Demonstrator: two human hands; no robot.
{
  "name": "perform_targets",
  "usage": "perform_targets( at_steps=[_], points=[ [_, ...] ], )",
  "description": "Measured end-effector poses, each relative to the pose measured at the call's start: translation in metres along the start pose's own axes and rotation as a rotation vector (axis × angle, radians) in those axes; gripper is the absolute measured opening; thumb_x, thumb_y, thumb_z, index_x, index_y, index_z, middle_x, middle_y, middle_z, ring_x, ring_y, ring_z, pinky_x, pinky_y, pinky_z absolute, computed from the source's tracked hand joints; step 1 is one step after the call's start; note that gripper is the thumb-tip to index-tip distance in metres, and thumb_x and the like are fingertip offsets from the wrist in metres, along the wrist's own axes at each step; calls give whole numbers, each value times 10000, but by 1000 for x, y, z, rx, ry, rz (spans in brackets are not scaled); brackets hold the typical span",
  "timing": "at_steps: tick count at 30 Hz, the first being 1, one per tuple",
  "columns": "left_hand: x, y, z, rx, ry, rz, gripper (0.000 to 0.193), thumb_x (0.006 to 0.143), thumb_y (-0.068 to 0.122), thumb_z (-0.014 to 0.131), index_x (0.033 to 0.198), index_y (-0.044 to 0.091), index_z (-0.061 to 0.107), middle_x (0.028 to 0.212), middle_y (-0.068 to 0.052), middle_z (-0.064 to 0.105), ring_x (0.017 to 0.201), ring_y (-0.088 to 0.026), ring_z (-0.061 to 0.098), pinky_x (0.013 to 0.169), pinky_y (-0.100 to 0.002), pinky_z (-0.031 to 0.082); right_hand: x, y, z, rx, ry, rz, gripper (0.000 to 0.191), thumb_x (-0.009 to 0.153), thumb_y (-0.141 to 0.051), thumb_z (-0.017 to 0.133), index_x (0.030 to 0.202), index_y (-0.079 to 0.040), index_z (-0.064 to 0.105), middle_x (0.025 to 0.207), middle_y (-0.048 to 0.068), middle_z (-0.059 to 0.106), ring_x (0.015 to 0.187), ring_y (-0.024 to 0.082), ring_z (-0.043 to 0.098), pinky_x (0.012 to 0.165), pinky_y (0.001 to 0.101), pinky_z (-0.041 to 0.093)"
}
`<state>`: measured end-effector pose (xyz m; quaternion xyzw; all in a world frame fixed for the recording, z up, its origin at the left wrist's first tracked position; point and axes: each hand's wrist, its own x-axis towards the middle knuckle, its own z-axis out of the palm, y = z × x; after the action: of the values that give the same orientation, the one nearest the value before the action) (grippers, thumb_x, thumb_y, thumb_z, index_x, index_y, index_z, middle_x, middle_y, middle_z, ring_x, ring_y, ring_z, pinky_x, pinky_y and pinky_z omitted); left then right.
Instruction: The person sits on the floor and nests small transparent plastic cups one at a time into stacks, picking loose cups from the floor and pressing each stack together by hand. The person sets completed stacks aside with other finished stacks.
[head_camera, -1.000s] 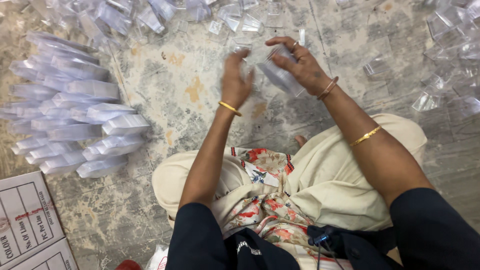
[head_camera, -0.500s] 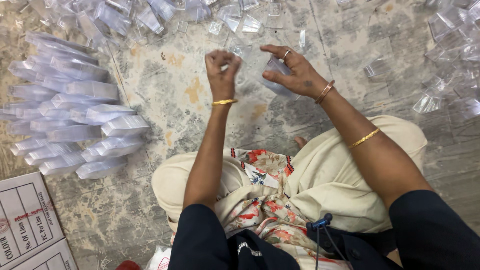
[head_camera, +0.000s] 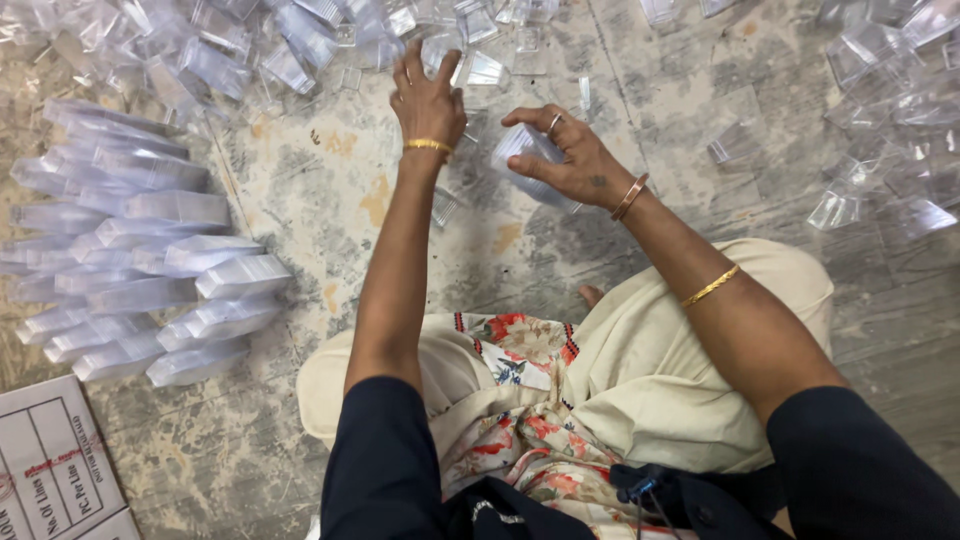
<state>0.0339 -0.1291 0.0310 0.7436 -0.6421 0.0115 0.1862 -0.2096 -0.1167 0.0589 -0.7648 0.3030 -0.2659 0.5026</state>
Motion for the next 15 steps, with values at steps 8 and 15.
perform_targets(
  at_steps=[8,15],
  points=[
    [27,-38,31,199,-296,-27,356,918,107,711,1266,178,676,1435,-226,485,1270,-481,513,927,-523,542,1,11,-4,-43,-15,-34,516,965,-457,740,1387,-187,617,1312,110,637,1233,275,632,1044,391,509],
    [-4,-50,-3,-958,-32,-547,442,786,-29,851,1155,85,636,1065,-180,656,897,-305,684,734,-369,606,2,9,-3,-60,-29,23,568,927,-549,719,1382,-222,622,1298,83,634,1214,257,642,1027,390,526]
  ],
)
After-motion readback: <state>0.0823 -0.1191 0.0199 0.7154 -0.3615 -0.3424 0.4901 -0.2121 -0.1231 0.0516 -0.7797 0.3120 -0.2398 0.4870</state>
